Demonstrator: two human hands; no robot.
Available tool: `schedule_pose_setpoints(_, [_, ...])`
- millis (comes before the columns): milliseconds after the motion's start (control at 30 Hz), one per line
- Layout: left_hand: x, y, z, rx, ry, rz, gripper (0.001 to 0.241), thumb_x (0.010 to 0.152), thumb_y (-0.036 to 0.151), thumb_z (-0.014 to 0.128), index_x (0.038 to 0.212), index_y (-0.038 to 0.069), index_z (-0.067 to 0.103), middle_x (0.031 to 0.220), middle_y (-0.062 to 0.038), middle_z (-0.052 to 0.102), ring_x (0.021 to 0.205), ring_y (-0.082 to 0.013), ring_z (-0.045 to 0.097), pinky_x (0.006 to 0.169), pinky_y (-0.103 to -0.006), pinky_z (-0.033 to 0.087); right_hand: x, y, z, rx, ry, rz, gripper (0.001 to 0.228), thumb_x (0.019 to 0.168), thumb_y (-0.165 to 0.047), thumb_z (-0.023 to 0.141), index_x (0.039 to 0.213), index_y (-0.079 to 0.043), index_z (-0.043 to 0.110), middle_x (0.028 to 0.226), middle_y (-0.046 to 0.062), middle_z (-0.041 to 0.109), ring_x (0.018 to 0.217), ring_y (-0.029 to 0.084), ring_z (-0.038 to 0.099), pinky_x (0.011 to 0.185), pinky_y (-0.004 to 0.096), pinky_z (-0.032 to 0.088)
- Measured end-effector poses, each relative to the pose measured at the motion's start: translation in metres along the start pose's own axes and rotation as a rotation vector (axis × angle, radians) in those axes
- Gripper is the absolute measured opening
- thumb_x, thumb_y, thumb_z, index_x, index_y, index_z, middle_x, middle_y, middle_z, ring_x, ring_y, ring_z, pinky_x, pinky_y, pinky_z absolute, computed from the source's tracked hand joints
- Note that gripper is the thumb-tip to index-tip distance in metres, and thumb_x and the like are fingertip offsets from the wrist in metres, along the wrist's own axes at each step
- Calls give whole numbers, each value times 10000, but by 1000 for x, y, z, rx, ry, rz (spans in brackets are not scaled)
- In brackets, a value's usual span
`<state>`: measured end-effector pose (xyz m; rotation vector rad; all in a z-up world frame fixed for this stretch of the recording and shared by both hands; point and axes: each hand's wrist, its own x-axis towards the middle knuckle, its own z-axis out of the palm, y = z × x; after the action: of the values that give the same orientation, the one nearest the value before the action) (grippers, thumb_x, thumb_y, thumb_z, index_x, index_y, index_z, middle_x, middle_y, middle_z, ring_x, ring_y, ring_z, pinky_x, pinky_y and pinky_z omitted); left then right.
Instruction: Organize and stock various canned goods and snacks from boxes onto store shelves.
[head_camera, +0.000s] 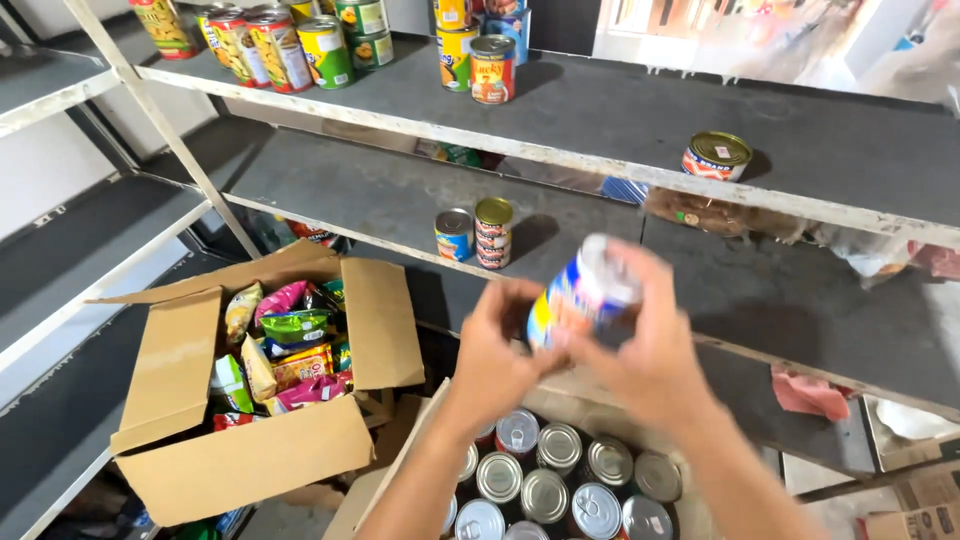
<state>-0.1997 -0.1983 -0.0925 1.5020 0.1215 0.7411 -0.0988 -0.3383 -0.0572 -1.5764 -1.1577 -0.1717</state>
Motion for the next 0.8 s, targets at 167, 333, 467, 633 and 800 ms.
schedule_pose_setpoints(167, [83,42,9,243,22,336,650,766,129,863,1317,10,539,1248,-107,642,1119,-188,668,848,-324,617,105,-2,-24,-121,14,-103,801,853,-70,860,1491,-75,376,1260,124,674,1099,192,726,905,341,625])
schedule_pose_setpoints(333, [118,35,1,475,99,399,640,723,158,869,1276,35,571,1233,-137,598,1128,-254,623,761,-342,600,184,28,-40,-244,-34,-52,797,860,-101,890,1480,-109,390,1171,113,726,986,200,738,814,341,595])
schedule_pose_setpoints(467, [120,21,-14,528,122,409,488,780,181,849,1201,56,637,1170,-110,614,1059,-233,639,829,-340,573,218,101,-47,-4,-166,-100,804,859,-37,867,1491,-95,374,1244,121,685,1107,199,714,914,355,596])
schedule_pose_setpoints(633, [121,19,-27,529,162,281,365,788,202,818,1101,77,680,1102,-86,613,984,-200,618,711,-320,559,229,122,-47,-230,-122,-100,778,831,-29,892,1429,-93,398,1230,135,696,1112,224,722,918,376,586])
schedule_pose_setpoints(800, [130,13,-44,565,200,322,305,812,199,806,1065,65,700,1041,-93,618,934,-215,618,820,-346,538,230,128,-47,-147,-124,-57,823,812,0,870,1464,-108,380,1257,152,669,1127,225,701,905,384,598])
